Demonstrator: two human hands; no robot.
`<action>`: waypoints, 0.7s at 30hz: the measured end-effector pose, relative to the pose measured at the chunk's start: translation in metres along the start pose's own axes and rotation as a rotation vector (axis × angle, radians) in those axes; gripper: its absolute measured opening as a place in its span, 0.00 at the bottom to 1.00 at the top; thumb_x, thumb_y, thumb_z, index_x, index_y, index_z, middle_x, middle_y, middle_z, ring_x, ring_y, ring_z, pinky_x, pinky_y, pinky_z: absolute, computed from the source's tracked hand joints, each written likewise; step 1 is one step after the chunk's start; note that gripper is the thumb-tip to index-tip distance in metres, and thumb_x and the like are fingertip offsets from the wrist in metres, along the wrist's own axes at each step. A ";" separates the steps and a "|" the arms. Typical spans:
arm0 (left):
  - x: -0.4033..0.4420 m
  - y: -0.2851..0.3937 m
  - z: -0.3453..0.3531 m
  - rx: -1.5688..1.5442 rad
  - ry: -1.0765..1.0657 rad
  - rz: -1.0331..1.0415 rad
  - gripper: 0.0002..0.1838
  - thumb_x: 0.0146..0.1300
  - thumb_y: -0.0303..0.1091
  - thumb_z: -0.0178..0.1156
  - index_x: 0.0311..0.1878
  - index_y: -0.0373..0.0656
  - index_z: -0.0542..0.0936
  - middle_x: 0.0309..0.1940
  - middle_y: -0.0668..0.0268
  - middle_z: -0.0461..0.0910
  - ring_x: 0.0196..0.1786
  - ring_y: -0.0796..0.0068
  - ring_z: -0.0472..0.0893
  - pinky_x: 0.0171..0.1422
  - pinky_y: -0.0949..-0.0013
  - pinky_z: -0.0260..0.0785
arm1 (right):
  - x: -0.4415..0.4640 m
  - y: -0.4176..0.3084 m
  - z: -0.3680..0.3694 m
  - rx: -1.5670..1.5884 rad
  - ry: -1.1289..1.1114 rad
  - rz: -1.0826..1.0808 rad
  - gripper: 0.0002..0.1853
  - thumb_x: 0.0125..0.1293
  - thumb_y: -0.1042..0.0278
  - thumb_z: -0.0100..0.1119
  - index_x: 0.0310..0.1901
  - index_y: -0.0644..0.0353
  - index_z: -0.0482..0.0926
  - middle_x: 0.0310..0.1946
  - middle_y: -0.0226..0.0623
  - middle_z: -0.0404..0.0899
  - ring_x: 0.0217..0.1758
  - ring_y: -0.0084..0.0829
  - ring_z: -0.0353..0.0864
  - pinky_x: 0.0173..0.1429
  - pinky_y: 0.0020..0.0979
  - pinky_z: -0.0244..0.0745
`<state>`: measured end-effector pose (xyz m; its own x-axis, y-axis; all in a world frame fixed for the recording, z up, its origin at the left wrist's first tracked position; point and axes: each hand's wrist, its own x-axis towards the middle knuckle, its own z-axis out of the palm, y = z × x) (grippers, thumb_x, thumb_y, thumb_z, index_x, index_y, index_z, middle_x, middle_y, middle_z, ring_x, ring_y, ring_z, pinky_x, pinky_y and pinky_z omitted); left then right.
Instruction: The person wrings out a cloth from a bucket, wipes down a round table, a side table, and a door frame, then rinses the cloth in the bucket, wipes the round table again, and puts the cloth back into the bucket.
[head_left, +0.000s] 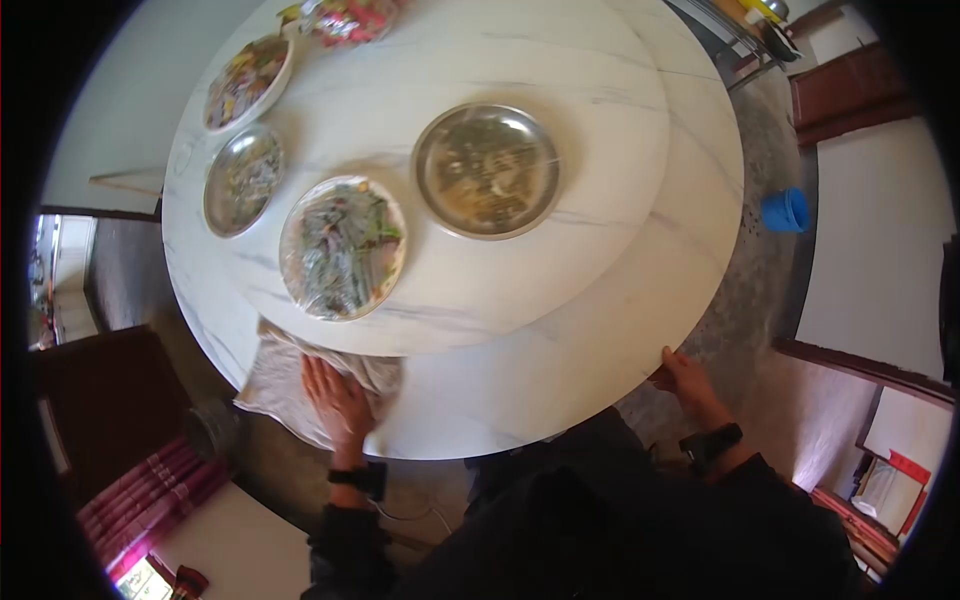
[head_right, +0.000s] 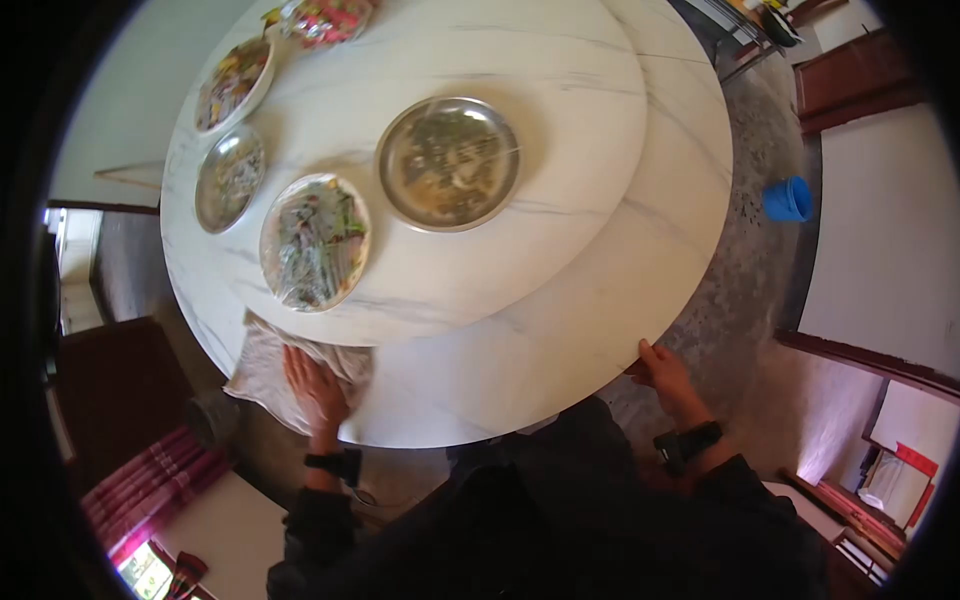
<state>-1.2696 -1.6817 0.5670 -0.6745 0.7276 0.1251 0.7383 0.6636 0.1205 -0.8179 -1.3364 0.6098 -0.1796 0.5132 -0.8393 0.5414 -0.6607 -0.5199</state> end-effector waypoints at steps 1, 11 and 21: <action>-0.008 0.028 0.001 -0.004 -0.046 0.003 0.31 0.63 0.31 0.54 0.66 0.22 0.64 0.69 0.36 0.61 0.75 0.37 0.56 0.79 0.41 0.45 | 0.003 0.003 -0.004 0.011 -0.025 -0.005 0.27 0.72 0.41 0.52 0.55 0.58 0.77 0.46 0.33 0.84 0.49 0.27 0.83 0.52 0.30 0.73; -0.022 0.270 0.017 -0.063 -0.090 -0.023 0.34 0.63 0.40 0.57 0.63 0.19 0.65 0.68 0.32 0.61 0.75 0.34 0.52 0.80 0.40 0.40 | 0.044 0.026 -0.043 0.118 -0.451 -0.132 0.26 0.72 0.46 0.55 0.55 0.63 0.78 0.43 0.36 0.84 0.45 0.28 0.83 0.51 0.31 0.76; 0.055 0.525 0.050 -0.088 -0.151 0.124 0.37 0.67 0.50 0.54 0.68 0.26 0.65 0.71 0.43 0.62 0.77 0.41 0.53 0.81 0.46 0.38 | 0.037 0.001 -0.215 0.027 -0.633 -0.228 0.23 0.74 0.54 0.55 0.55 0.68 0.78 0.46 0.40 0.84 0.49 0.29 0.83 0.56 0.30 0.77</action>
<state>-0.9186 -1.2844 0.5884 -0.5656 0.8247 -0.0043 0.8077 0.5549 0.1994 -0.6472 -1.2001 0.6131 -0.7381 0.2271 -0.6353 0.4140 -0.5912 -0.6922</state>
